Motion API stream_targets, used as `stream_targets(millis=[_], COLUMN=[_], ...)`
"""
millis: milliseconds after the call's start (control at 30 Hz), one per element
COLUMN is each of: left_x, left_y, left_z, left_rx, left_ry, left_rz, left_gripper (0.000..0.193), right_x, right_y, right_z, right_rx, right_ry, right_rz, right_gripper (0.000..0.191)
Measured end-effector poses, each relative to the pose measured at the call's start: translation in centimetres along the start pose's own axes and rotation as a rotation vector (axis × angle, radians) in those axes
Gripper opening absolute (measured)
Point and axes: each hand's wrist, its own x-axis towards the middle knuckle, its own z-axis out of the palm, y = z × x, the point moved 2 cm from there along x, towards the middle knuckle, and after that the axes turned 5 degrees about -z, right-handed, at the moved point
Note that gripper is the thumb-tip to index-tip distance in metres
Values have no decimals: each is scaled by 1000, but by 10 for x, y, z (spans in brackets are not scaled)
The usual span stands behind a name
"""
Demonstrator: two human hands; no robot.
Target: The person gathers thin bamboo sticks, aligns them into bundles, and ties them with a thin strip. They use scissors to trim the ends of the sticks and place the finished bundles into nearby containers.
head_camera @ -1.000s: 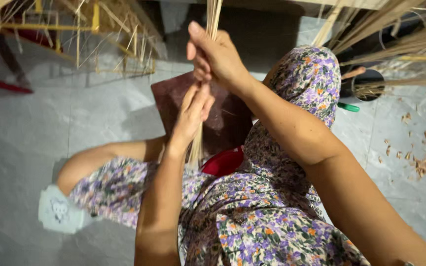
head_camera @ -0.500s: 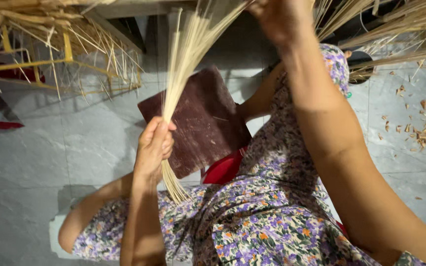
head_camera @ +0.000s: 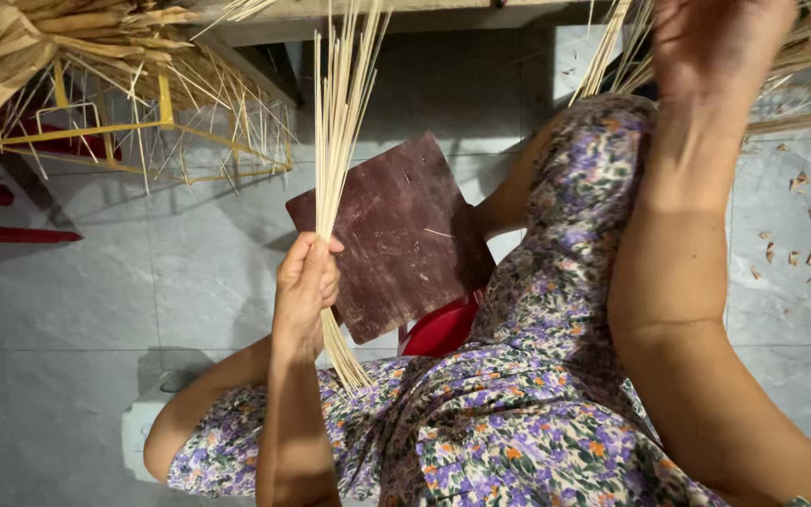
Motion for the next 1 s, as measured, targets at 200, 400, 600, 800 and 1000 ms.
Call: stream_targets(millis=[200, 400, 600, 800, 1000], left_x=[1, -48, -71, -83, -76], left_y=[-11, 6, 32, 47, 32], left_z=[-20, -47, -56, -57, -28], left_rx=[0, -41, -101, -268, -27], left_ry=[30, 140, 161, -4, 113], left_rz=[105, 254, 329, 366, 335], left_gripper=[22, 24, 30, 39, 34], right_x=[-24, -110, -176, -206, -247], right_y=[-33, -47, -17, 20, 43], right_z=[-91, -135, -164, -203, -197], right_rx=[47, -283, -586, -586, -954], right_ry=[97, 248, 304, 511, 292], right_rz=[-109, -246, -99, 206, 340], right_gripper=[28, 35, 36, 34, 18])
